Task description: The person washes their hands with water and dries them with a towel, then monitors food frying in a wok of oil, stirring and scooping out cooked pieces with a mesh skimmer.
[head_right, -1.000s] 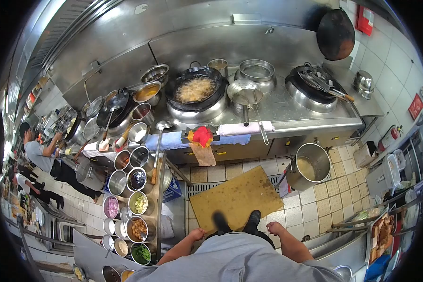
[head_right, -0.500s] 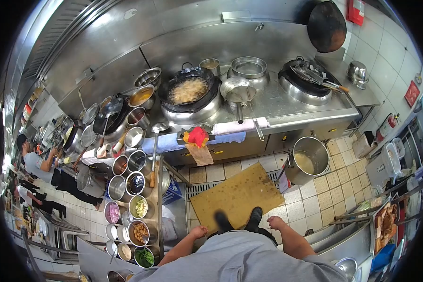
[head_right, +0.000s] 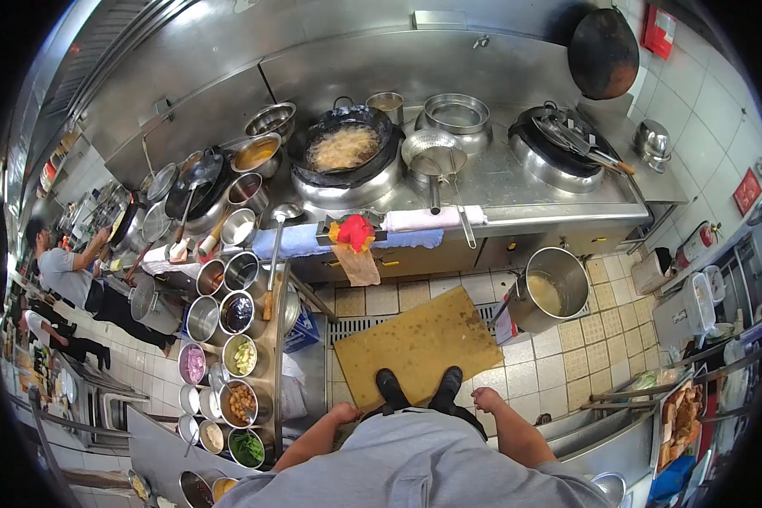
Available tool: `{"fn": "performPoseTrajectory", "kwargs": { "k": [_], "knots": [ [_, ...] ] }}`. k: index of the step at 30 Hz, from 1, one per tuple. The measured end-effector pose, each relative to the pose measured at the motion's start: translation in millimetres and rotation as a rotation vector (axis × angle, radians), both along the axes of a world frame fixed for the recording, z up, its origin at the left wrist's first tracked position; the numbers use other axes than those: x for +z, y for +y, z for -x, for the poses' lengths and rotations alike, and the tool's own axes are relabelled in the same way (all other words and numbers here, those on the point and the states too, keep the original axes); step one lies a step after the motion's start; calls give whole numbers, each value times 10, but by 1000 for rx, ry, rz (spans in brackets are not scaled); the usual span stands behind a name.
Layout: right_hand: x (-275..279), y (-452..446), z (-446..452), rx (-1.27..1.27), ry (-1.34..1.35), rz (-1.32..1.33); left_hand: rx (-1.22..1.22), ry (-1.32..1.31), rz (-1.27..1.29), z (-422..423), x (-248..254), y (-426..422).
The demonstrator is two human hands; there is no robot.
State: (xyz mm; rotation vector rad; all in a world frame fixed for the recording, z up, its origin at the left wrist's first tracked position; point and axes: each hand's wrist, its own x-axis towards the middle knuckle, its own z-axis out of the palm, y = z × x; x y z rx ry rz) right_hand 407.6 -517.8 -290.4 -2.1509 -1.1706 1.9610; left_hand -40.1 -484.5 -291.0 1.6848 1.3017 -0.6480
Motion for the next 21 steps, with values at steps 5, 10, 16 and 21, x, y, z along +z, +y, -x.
{"fn": "performPoseTrajectory", "kwargs": {
  "k": [5, 10, 16, 21],
  "knots": [
    [-611, -48, -177, 65, 32, -121, 159, -33, -183, -3, -292, -44],
    [-811, -125, -261, 240, 73, -193, 314, -97, -187, -52, -214, -54],
    [-256, -82, -6, -78, -6, 97, 280, -93, -127, -15, -46, -111],
    [-216, 104, 206, 88, -55, 126, 316, -74, 20, 182, -233, -257]
  ]
}}
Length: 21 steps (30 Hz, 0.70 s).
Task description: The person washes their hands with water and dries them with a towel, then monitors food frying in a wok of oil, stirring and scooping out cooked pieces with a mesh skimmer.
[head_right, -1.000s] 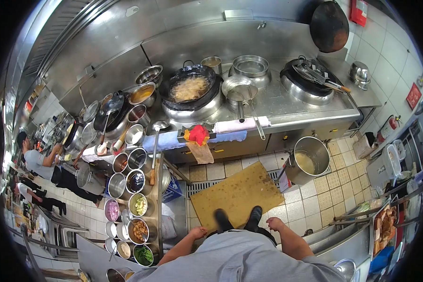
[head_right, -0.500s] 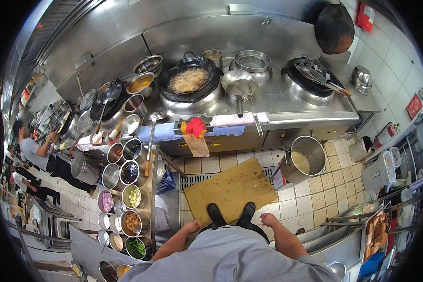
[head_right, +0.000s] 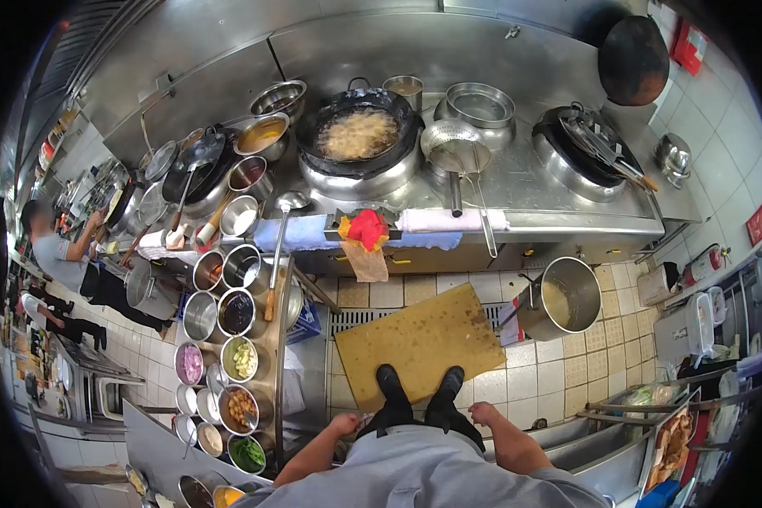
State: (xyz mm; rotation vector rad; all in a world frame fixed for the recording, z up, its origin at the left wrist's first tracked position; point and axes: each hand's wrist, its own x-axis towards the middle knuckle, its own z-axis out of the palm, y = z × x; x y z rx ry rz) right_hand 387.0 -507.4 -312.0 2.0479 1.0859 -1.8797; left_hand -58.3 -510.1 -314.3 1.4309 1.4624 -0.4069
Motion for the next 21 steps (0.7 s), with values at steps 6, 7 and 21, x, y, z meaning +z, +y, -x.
{"fn": "performPoseTrajectory", "kwargs": {
  "k": [6, 7, 21],
  "knots": [
    [-556, 568, 139, 1056, -97, -709, 57, 88, -30, 359, 88, 146],
    [-1, 887, 420, 538, -233, -255, 52, 91, -39, 459, 44, 283],
    [143, 3152, 1106, -139, -4, -613, 206, -124, -494, 334, 1152, 2605]
  ]
}}
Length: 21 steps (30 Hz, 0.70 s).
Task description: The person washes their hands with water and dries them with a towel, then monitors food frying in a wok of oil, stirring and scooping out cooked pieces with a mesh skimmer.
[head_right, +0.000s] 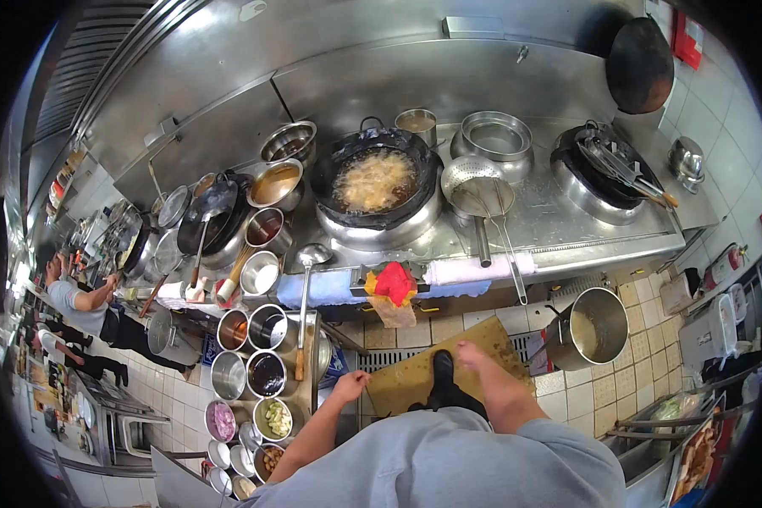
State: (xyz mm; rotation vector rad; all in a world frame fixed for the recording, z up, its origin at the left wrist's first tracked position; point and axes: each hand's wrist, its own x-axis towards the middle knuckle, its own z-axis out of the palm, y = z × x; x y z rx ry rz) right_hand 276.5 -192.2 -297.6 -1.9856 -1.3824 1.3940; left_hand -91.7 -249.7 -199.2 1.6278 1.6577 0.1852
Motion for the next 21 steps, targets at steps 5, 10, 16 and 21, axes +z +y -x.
{"fn": "performPoseTrajectory", "kwargs": {
  "k": [5, 10, 16, 21],
  "knots": [
    [-303, 57, -1349, -1132, 968, 238, 177, -71, 175, 259, -847, -244],
    [1234, 782, -1572, -871, 753, -197, -214, 159, 239, 666, -694, -981],
    [2027, 1351, -1407, -145, -657, -637, -385, 241, 308, 746, -901, -772],
    [2622, 1666, -1329, -236, -372, -658, 190, -44, 242, 469, -1118, 210]
  ]
}}
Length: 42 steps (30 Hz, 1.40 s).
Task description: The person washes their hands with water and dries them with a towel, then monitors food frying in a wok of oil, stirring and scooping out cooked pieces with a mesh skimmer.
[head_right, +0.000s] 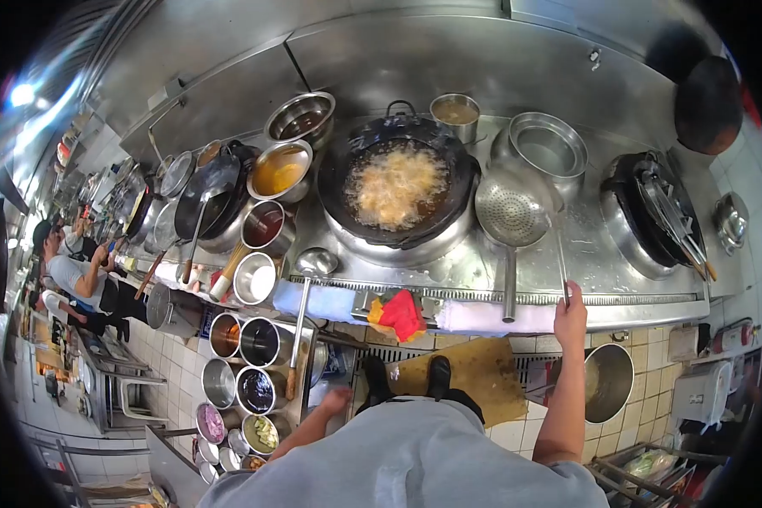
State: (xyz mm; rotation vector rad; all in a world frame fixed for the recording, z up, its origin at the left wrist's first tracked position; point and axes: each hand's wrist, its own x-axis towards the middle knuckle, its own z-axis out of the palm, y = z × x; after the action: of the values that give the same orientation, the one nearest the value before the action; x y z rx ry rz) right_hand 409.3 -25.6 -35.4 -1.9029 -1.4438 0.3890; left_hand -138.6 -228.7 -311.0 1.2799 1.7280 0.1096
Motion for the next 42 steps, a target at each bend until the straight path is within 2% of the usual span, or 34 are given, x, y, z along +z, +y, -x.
{"fn": "performPoseTrajectory", "kwargs": {
  "k": [2, 4, 6, 8, 11, 13, 14, 16, 17, 19, 21, 22, 24, 25, 26, 29, 31, 32, 36, 40, 42],
  "knots": [
    [105, 60, 161, -9, 40, -24, 84, -185, 49, -210, 359, 514],
    [220, 102, 362, 129, 147, -96, 78, -222, 71, -254, 425, 933],
    [506, 216, 615, 115, 396, 190, -13, -178, 18, -262, 555, 1240],
    [627, 418, 776, 196, 694, 327, -94, -138, -46, -211, 601, 1400],
    [918, 693, 1042, 241, 605, 270, -86, -112, -12, -62, 416, 1562],
    [922, 908, 1117, 209, 402, 227, -135, -82, -18, 23, 437, 1517],
    [860, 1002, 1145, 208, 395, 221, -178, -42, -22, 60, 480, 1476],
    [756, 1196, 1183, 197, 41, 66, -131, -48, -63, 142, 455, 1265],
    [788, 1246, 1230, 200, 32, 69, -148, -21, -26, 214, 317, 1144],
    [817, 1300, 1385, 147, 65, 234, -164, -1, 21, 372, -8, 858],
    [687, 1328, 1473, 155, 121, 296, -413, 35, -70, 443, -82, 690],
    [592, 1348, 1505, 162, 183, 352, -413, 29, -64, 453, -125, 620],
    [347, 1370, 1571, 196, 242, 391, -200, 95, 108, 355, 291, 560],
    [262, 1354, 1593, 231, 305, 423, -159, 84, 136, 337, 342, 541],
    [227, 1319, 1610, 232, 300, 440, -156, 77, 152, 341, 320, 498],
    [247, 1219, 1616, 320, 444, 595, -161, 9, 60, 431, -161, 420],
    [344, 1188, 1481, 388, 652, 687, -87, -3, 70, 381, 5, 413],
    [301, 1263, 1507, 401, 644, 694, -16, -13, 65, 336, 101, 468],
    [-105, 1369, 1866, 431, 809, 671, -60, 7, 72, 308, 243, 487],
    [-94, 1235, 2177, 380, 959, 650, -61, -10, 82, 291, 365, 576],
    [-36, 1148, 2150, 394, 983, 659, -117, -19, 25, 381, 91, 571]
  ]
}}
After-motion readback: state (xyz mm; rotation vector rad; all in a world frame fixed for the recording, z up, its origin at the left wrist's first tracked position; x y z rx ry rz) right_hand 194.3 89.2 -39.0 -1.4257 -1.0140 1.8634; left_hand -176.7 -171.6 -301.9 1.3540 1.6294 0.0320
